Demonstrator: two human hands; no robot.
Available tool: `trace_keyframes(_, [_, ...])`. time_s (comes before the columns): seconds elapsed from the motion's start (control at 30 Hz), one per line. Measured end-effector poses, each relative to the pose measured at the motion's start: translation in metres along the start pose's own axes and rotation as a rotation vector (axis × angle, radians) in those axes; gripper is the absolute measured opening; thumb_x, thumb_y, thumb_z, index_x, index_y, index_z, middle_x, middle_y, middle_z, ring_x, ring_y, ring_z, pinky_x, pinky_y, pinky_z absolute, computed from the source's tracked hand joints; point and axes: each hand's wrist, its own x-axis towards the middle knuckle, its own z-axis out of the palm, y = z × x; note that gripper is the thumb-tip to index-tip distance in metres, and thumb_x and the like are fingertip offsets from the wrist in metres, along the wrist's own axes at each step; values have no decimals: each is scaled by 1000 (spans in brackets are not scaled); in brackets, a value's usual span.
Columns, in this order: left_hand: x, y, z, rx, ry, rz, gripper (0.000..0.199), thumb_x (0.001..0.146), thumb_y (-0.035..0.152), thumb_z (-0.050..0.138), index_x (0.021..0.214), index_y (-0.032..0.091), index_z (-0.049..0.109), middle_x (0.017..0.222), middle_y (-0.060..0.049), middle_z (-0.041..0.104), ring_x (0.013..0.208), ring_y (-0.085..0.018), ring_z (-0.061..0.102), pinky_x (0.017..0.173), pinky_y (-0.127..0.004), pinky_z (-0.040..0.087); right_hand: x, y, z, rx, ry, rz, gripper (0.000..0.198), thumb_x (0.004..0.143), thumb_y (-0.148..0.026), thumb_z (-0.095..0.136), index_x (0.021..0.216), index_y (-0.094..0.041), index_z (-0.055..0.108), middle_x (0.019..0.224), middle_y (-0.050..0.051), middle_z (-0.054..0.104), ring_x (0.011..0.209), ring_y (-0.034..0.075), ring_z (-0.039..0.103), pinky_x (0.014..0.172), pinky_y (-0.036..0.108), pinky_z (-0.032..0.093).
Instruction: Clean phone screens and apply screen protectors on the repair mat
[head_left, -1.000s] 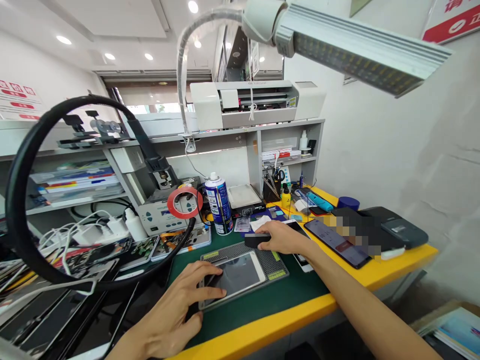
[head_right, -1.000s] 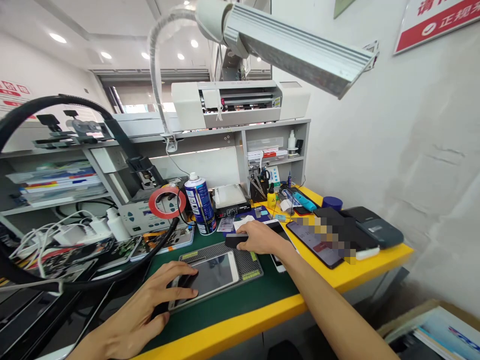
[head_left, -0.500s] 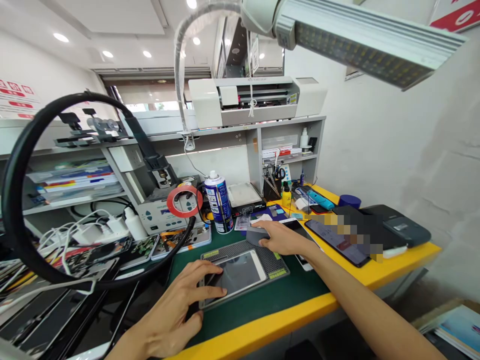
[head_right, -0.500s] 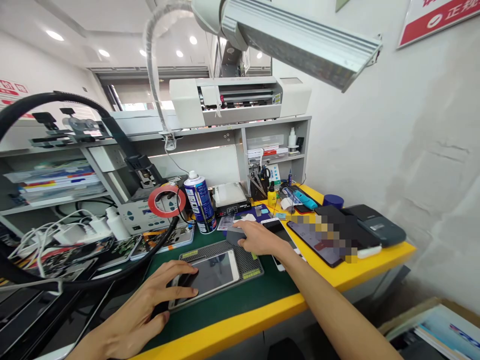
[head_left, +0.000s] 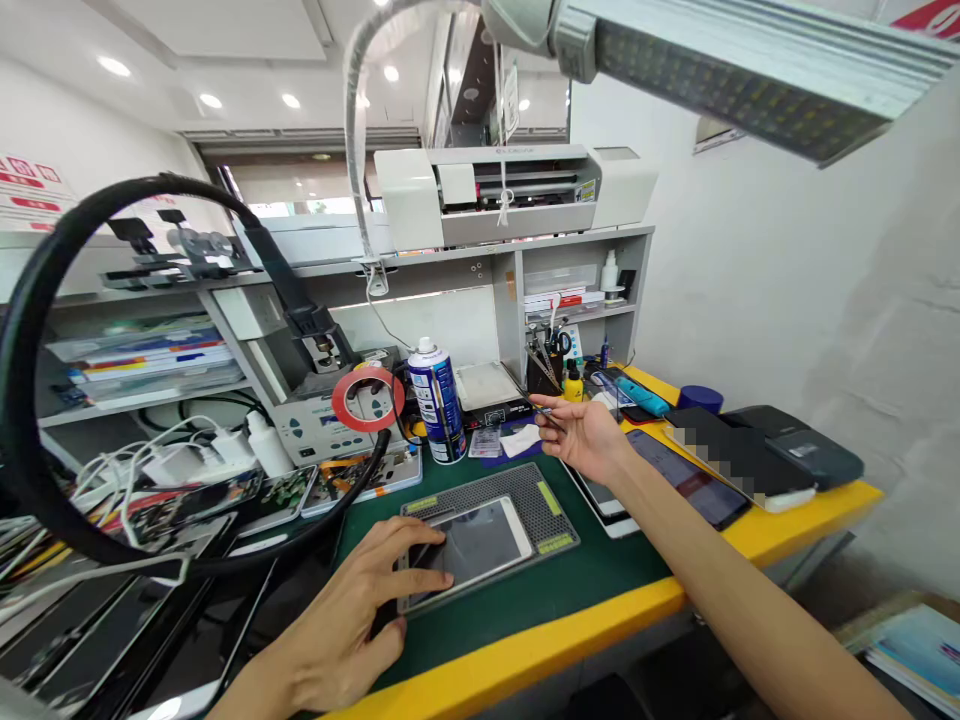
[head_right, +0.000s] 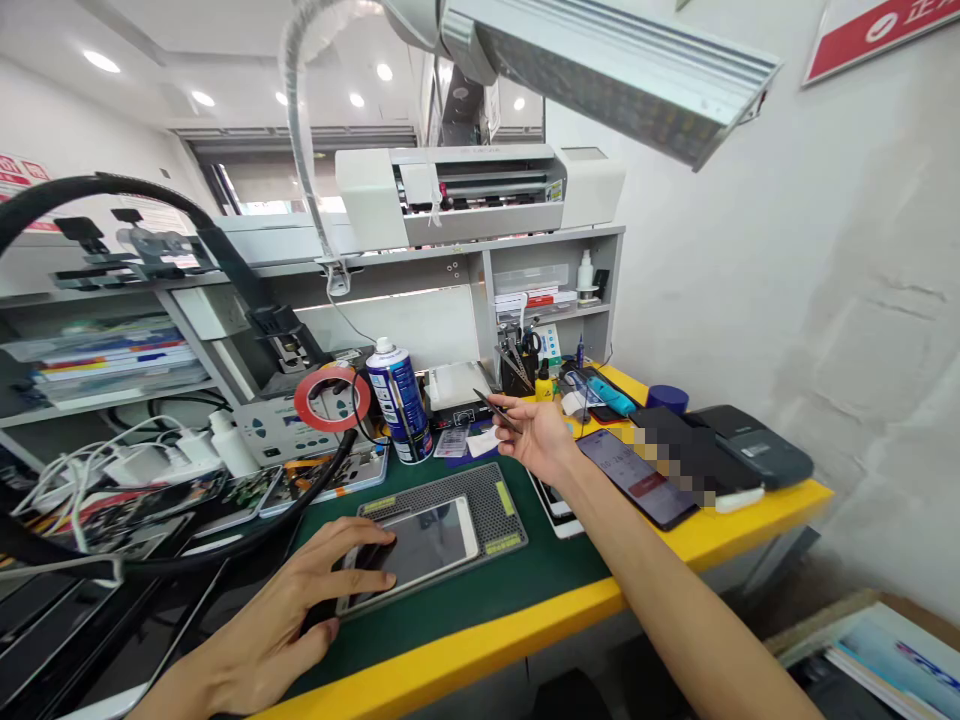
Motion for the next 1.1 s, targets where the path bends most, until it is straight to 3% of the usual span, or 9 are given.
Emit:
trace_keyframes(0.13, [0, 0, 0, 12, 13, 10, 58, 78, 13, 52, 130, 37, 62, 149, -4, 47, 141, -36, 37, 111, -59, 37, -5, -5, 4, 198, -61, 65, 14, 86, -27, 48, 96, -19, 52, 70, -1, 43, 53, 12, 36, 47, 23, 33])
trace_keyframes(0.27, [-1, -1, 1, 25, 13, 27, 59, 77, 13, 51, 131, 37, 60, 149, -3, 46, 141, -36, 36, 111, -61, 37, -10, -6, 11, 277, -138, 114, 31, 90, -52, 58, 90, -23, 48, 69, -5, 40, 51, 9, 32, 45, 19, 29])
trace_keyframes(0.33, [-1, -1, 2, 29, 14, 38, 59, 78, 13, 51, 131, 37, 60, 149, -4, 46, 141, -36, 36, 111, -61, 38, -11, -4, 14, 269, -170, 148, 34, 86, -46, 70, 85, -23, 45, 66, -7, 38, 49, 7, 29, 43, 17, 26])
trace_keyframes(0.5, [0, -4, 3, 41, 3, 37, 60, 78, 14, 51, 133, 38, 58, 150, -3, 44, 141, -36, 35, 111, -62, 36, -11, 5, 17, 184, -218, 234, 29, 85, -39, 74, 90, -20, 52, 64, -6, 49, 47, 6, 35, 42, 18, 31])
trace_keyframes(0.7, [-1, -3, 3, 42, -14, 10, 62, 78, 12, 52, 133, 38, 58, 151, -3, 42, 142, -35, 34, 112, -60, 35, -11, 11, 17, -28, -267, 259, 44, 99, -53, 41, 99, -14, 61, 72, 9, 69, 44, 13, 53, 37, 23, 41])
trace_keyframes(0.8, [-1, -3, 3, 46, -6, 25, 62, 77, 12, 52, 133, 38, 58, 151, -3, 43, 141, -35, 35, 111, -60, 37, -9, 16, 18, -152, -199, 273, 35, 97, -50, 50, 96, -16, 58, 71, 6, 66, 49, 12, 56, 38, 21, 41])
trace_keyframes(0.9, [-1, -2, 3, 47, 11, 39, 62, 77, 12, 51, 133, 38, 59, 149, -3, 45, 140, -35, 36, 110, -60, 39, -7, 22, 20, -222, -144, 248, 32, 93, -49, 61, 91, -17, 56, 62, -2, 56, 43, 7, 42, 35, 16, 32])
trace_keyframes(1.03, [0, -2, 2, 47, 33, 54, 61, 76, 12, 50, 132, 37, 59, 148, -4, 46, 139, -35, 37, 109, -60, 40, -9, 27, 24, -330, -210, 250, 36, 85, -50, 72, 88, -15, 62, 57, -4, 52, 43, 6, 40, 36, 16, 29])
trace_keyframes(1.1, [0, -1, 1, 41, 22, 47, 61, 76, 12, 50, 131, 36, 60, 148, -4, 46, 139, -35, 37, 109, -59, 41, -12, 27, 26, -373, -253, 243, 40, 80, -46, 78, 100, -15, 64, 53, -4, 53, 44, 8, 44, 39, 17, 32])
